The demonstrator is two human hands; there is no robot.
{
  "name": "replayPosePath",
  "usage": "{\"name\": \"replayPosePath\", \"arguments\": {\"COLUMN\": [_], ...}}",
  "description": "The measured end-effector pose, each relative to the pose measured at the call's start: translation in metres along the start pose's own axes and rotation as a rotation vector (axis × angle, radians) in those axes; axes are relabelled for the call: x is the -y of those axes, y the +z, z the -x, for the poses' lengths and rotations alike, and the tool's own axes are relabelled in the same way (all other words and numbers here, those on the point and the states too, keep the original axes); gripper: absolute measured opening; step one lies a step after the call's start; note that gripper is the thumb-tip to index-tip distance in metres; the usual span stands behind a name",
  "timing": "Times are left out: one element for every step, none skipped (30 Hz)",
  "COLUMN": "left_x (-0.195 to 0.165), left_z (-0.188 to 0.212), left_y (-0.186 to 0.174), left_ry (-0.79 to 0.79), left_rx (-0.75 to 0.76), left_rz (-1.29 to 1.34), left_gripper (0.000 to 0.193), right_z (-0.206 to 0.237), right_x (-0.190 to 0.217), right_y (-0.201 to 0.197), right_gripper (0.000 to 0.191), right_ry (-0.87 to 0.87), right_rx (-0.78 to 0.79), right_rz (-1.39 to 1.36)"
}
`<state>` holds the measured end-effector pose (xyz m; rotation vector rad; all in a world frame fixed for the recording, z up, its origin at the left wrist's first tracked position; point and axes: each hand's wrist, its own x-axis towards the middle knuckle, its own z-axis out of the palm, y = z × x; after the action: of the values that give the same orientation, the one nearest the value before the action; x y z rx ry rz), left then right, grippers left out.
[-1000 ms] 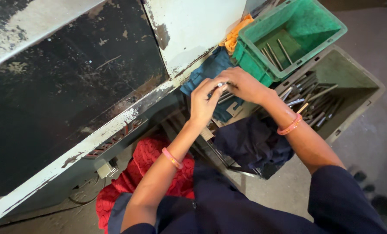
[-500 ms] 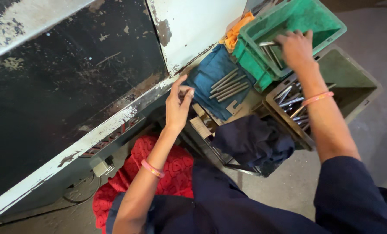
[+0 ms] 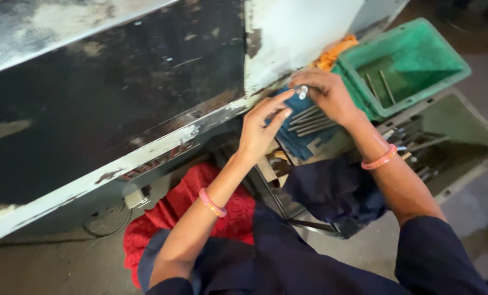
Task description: The person picks up small metal rods and cylindrical pieces from a green bin, then places them into slots on a black machine surface. They press the pieces into place and open a side panel to insert a rod into an internal mechanism before closing the panel.
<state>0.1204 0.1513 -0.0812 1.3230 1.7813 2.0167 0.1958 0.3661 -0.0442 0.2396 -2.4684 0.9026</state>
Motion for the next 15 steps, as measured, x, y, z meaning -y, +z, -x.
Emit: {"name": "replayPosePath", "arguments": {"left_x": [-0.005,-0.008,-0.011,-0.012,-0.014,-0.015,-0.015,-0.016,-0.016,-0.016,-0.016,-0.016,-0.016,-0.016,-0.016], "left_z": [0.000,0.001,0.002,0.003,0.005,0.007,0.009,0.011,0.013,0.014,0.015,0.016,0.016,0.016,0.017], "left_y": [-0.005,-0.010,-0.015,-0.021,-0.026,-0.032,-0.037,-0.041,-0.043,-0.045,-0.047,-0.048,-0.049,-0.049,-0.049], "left_ry": [-0.019,-0.038,0.000,0.036,0.074,0.085,0.096,0.107,0.094,0.083,0.072,0.081,0.090,0.098,0.099], "left_rx": [0.001,0.003,-0.022,-0.046,-0.067,-0.079,-0.088,-0.096,-0.105,-0.113,-0.118,-0.118,-0.116,-0.113,-0.114], "left_rz": [-0.020,-0.038,-0.021,-0.004,0.015,0.014,0.013,0.014,0.017,0.021,0.026,0.031,0.037,0.043,0.042], "left_gripper": [0.038,0.039,0.037,0.035,0.034,0.032,0.031,0.030,0.030,0.029,0.029,0.029,0.029,0.028,0.028], "right_z": [-0.007,-0.014,-0.020,-0.025,-0.029,-0.032,-0.035,-0.038,-0.039,-0.041,-0.042,-0.042,-0.042,-0.042,-0.042], "right_x": [0.010,0.018,0.025,0.031,0.037,0.041,0.045,0.048,0.050,0.053,0.055,0.056,0.058,0.060,0.061], "right_y": [0.008,0.016,0.022,0.028,0.033,0.038,0.042,0.045,0.048,0.050,0.051,0.052,0.053,0.054,0.054], "right_gripper": [0.039,0.037,0.036,0.035,0.034,0.032,0.031,0.029,0.028,0.027,0.026,0.026,0.027,0.028,0.030], "right_ry": [-0.017,-0.034,-0.049,-0.082,-0.113,-0.144,-0.141,-0.136,-0.129,-0.143,-0.155,-0.166,-0.145,-0.122,-0.100], "right_rx": [0.036,0.072,0.107,0.115,0.121,0.126,0.135,0.144,0.152,0.154,0.155,0.156,0.161,0.165,0.169], "right_rz": [-0.014,-0.026,-0.036,-0.036,-0.035,-0.032,-0.037,-0.040,-0.044,-0.045,-0.044,-0.043,-0.043,-0.044,-0.044]}}
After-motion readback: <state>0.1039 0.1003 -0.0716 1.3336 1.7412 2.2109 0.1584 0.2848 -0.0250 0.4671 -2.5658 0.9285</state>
